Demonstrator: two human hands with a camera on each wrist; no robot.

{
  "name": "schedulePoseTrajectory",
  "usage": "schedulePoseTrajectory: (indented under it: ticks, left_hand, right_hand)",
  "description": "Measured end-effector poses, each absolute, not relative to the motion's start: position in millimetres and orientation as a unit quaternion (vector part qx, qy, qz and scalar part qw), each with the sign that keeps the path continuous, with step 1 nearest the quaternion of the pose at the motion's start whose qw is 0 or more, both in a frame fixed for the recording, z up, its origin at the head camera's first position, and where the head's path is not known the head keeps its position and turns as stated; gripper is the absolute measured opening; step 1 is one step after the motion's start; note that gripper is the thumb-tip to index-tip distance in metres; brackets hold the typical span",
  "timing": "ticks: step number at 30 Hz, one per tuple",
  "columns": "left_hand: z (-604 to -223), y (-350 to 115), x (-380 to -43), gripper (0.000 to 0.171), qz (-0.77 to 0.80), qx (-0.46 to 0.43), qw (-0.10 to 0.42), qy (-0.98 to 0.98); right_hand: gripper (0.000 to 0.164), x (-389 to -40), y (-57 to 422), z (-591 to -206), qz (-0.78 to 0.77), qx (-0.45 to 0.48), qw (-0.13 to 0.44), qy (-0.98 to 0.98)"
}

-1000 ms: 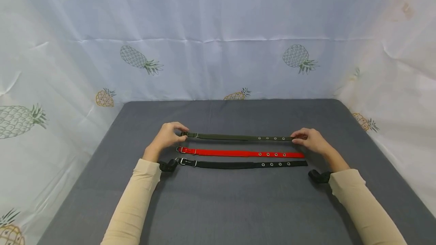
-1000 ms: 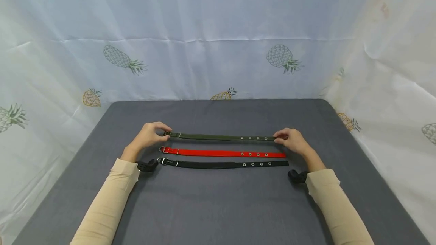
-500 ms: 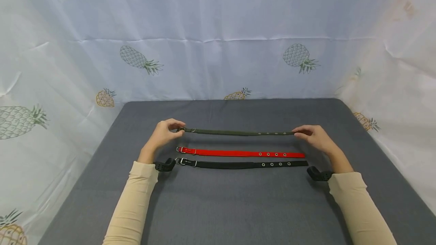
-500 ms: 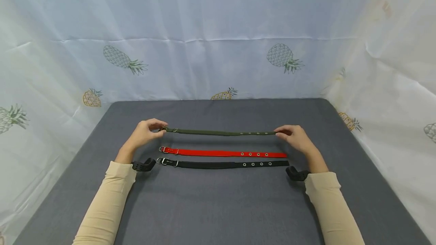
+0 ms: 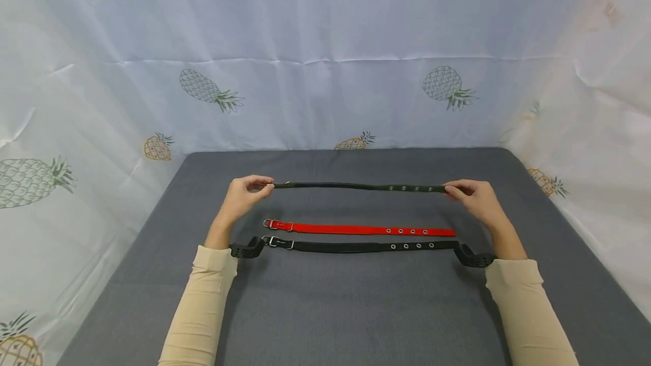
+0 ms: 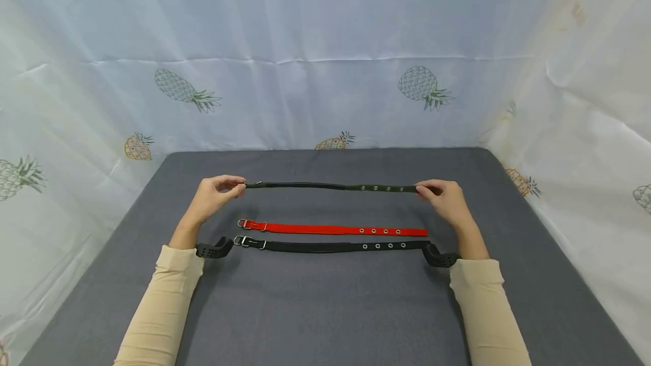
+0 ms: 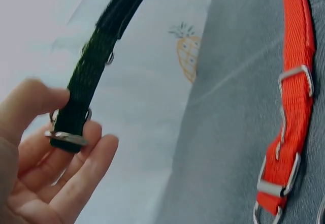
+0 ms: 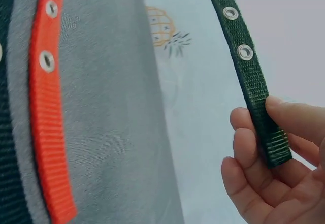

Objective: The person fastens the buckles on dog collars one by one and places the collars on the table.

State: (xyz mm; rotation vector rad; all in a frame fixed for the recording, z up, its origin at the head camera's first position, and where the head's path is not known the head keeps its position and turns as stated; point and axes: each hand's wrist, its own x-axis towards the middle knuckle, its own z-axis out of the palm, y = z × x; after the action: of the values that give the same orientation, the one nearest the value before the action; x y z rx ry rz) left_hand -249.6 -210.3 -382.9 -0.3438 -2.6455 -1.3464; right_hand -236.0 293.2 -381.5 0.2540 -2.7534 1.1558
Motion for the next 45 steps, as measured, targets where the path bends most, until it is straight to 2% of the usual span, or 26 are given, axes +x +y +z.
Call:
schedulePoseTrajectory:
  ticks: [9,17,26,34,45]
  left_hand:
    - [-375.3,-192.2,-245.4,0.022,-0.432,-0.073,0.161,-0.884]
    - [-367.1,-180.0,-238.9,0.024,-0.456,-0.084,0.188,-0.866]
    - [-357.9,-165.3,-231.4,0.026,-0.514,-0.139,0.184,-0.826]
    - [-351.9,-152.2,-224.9,0.030,-0.522,-0.173,0.151,-0.822]
    - [-349.4,-131.0,-219.1,0.027,-0.517,-0.235,0.127,-0.813]
  right_hand:
    - [0.035,-229.1,287.1,-371.9,0.416,0.079,0.115,-0.899]
    - [0.028,-229.2,269.2,-365.1,0.455,0.100,0.164,-0.870]
    - [0.022,-227.3,241.1,-348.7,0.464,0.141,0.134,-0.864]
    - [0.024,-224.0,215.9,-339.3,0.482,0.150,0.102,-0.857]
    - [0.020,-225.3,185.3,-339.5,0.490,0.193,0.113,-0.843]
